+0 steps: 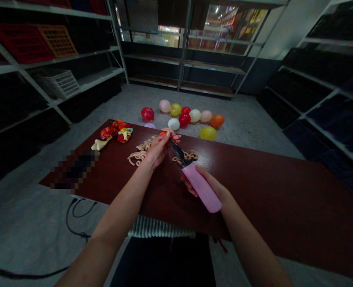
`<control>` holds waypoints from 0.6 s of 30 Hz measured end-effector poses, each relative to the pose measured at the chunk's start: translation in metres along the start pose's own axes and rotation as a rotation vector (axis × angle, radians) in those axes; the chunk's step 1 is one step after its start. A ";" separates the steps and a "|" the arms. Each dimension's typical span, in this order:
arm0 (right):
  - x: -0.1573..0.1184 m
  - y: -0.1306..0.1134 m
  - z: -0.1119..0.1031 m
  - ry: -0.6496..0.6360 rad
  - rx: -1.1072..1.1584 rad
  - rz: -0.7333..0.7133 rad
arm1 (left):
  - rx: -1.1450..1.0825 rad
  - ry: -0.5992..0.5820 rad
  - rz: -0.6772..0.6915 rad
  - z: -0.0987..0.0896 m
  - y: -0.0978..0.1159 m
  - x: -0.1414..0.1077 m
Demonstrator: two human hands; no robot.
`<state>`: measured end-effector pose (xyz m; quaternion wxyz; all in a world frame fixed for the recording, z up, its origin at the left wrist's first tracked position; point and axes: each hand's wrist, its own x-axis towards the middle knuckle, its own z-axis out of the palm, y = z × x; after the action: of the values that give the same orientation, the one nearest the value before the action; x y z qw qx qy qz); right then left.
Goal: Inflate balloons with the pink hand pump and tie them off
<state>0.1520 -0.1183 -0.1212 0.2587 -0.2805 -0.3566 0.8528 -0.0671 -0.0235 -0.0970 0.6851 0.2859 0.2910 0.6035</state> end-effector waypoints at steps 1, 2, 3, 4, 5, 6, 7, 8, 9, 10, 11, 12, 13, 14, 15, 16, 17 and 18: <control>0.000 0.000 0.000 -0.007 0.003 -0.005 | 0.006 -0.005 -0.023 0.001 0.000 -0.001; -0.001 0.000 0.001 -0.010 0.005 -0.011 | 0.004 -0.015 -0.040 0.001 -0.001 -0.003; -0.001 0.000 0.001 -0.010 0.004 -0.015 | -0.004 -0.029 -0.053 0.002 -0.001 -0.005; -0.001 0.000 0.001 -0.007 0.000 -0.018 | -0.013 -0.049 -0.063 0.004 -0.001 -0.007; -0.002 0.000 0.001 -0.004 -0.005 -0.022 | -0.022 -0.070 -0.071 0.005 -0.001 -0.009; -0.002 0.000 0.001 -0.003 -0.011 -0.029 | -0.033 -0.087 -0.078 0.007 -0.002 -0.010; -0.002 0.000 0.001 -0.002 -0.014 -0.037 | -0.045 -0.098 -0.085 0.008 -0.002 -0.012; -0.002 -0.001 0.001 -0.004 -0.013 -0.044 | -0.061 -0.101 -0.092 0.010 -0.003 -0.014; -0.002 -0.001 0.001 -0.008 -0.007 -0.050 | -0.080 -0.095 -0.102 0.012 -0.004 -0.015; -0.001 -0.002 0.002 -0.012 0.002 -0.054 | -0.099 -0.083 -0.112 0.014 -0.005 -0.016; -0.001 -0.002 0.002 -0.017 0.013 -0.055 | -0.115 -0.067 -0.126 0.016 -0.006 -0.017; -0.001 -0.002 0.003 -0.023 0.026 -0.053 | -0.128 -0.051 -0.145 0.018 -0.007 -0.017; -0.001 -0.002 0.004 -0.028 0.040 -0.047 | -0.140 -0.034 -0.169 0.020 -0.008 -0.018; -0.001 -0.002 0.005 -0.033 0.054 -0.039 | -0.154 -0.016 -0.193 0.022 -0.009 -0.018; -0.001 -0.002 0.006 -0.036 0.066 -0.032 | -0.169 0.003 -0.213 0.023 -0.009 -0.019; -0.001 -0.002 0.008 -0.038 0.076 -0.024 | -0.184 0.023 -0.221 0.024 -0.009 -0.019; -0.002 -0.001 0.010 -0.040 0.082 -0.016 | -0.196 0.036 -0.211 0.025 -0.008 -0.020; -0.002 -0.001 0.012 -0.040 0.085 -0.008 | -0.208 0.042 -0.181 0.025 -0.008 -0.020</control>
<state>0.1456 -0.1247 -0.1127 0.2667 -0.2505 -0.3264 0.8716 -0.0454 -0.0451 -0.0850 0.7565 0.1734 0.2657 0.5719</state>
